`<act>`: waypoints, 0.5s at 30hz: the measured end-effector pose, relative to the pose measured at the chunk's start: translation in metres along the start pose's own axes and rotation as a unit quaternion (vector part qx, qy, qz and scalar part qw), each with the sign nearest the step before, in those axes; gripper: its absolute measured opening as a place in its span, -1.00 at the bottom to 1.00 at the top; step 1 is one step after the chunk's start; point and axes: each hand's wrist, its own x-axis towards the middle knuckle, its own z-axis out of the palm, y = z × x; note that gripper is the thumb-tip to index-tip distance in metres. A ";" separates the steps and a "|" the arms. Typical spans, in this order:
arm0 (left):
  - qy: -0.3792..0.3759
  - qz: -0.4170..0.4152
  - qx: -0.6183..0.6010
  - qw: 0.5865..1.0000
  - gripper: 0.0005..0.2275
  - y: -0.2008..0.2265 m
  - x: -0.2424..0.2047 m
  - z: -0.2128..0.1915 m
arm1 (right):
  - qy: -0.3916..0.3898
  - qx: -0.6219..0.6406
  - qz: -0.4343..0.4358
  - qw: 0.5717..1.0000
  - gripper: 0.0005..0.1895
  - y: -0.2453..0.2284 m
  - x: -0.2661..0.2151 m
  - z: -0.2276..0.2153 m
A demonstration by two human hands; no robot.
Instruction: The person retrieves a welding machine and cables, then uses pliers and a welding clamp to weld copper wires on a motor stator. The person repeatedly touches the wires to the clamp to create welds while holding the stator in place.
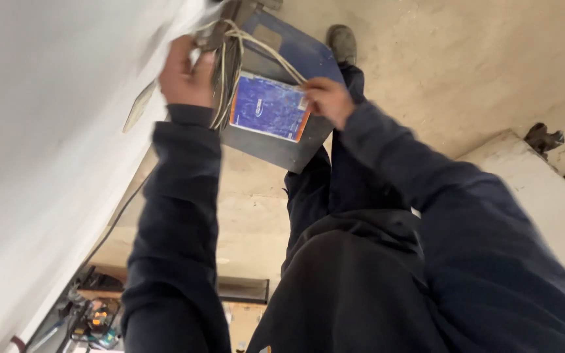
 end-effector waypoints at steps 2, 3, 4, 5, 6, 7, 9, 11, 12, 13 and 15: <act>-0.037 0.027 -0.001 0.999 -0.74 0.063 -0.021 0.012 | 0.007 -0.016 0.005 1.000 -0.77 0.011 -0.014 -0.043; -0.077 0.058 -0.006 0.995 -0.73 0.096 -0.029 0.019 | 0.018 -0.030 0.006 0.999 -0.78 0.015 -0.021 -0.066; -0.073 0.057 -0.009 0.996 -0.73 0.086 -0.056 0.035 | 0.018 -0.036 0.006 0.999 -0.78 0.000 -0.033 -0.071; -0.093 0.067 -0.029 0.993 -0.68 0.078 -0.082 0.052 | 0.035 -0.043 0.019 0.998 -0.78 -0.014 -0.045 -0.075; -0.107 0.077 -0.049 0.990 -0.64 0.069 -0.108 0.069 | 0.048 -0.054 0.031 0.997 -0.79 -0.032 -0.055 -0.078; -0.097 0.077 -0.051 0.991 -0.64 0.081 -0.133 0.071 | 0.045 -0.064 0.029 0.996 -0.79 -0.037 -0.060 -0.083; -0.176 -0.077 -0.167 0.967 -0.76 0.105 -0.187 0.075 | 0.066 -0.056 -0.010 0.996 -0.79 -0.047 -0.066 -0.090; -0.147 -0.084 -0.182 0.968 -0.74 0.105 -0.245 0.064 | 0.082 -0.075 -0.019 0.994 -0.80 -0.036 -0.067 -0.100; -0.133 -0.087 -0.194 0.968 -0.73 0.103 -0.274 0.057 | 0.105 -0.080 -0.030 0.991 -0.80 -0.029 -0.066 -0.103; -0.124 -0.089 -0.195 0.969 -0.73 0.094 -0.307 0.049 | 0.098 -0.086 -0.029 0.991 -0.80 -0.023 -0.065 -0.102; -0.069 -0.183 -0.228 0.954 -0.66 0.076 -0.380 0.032 | 0.100 -0.143 0.001 0.985 -0.80 -0.005 -0.057 -0.096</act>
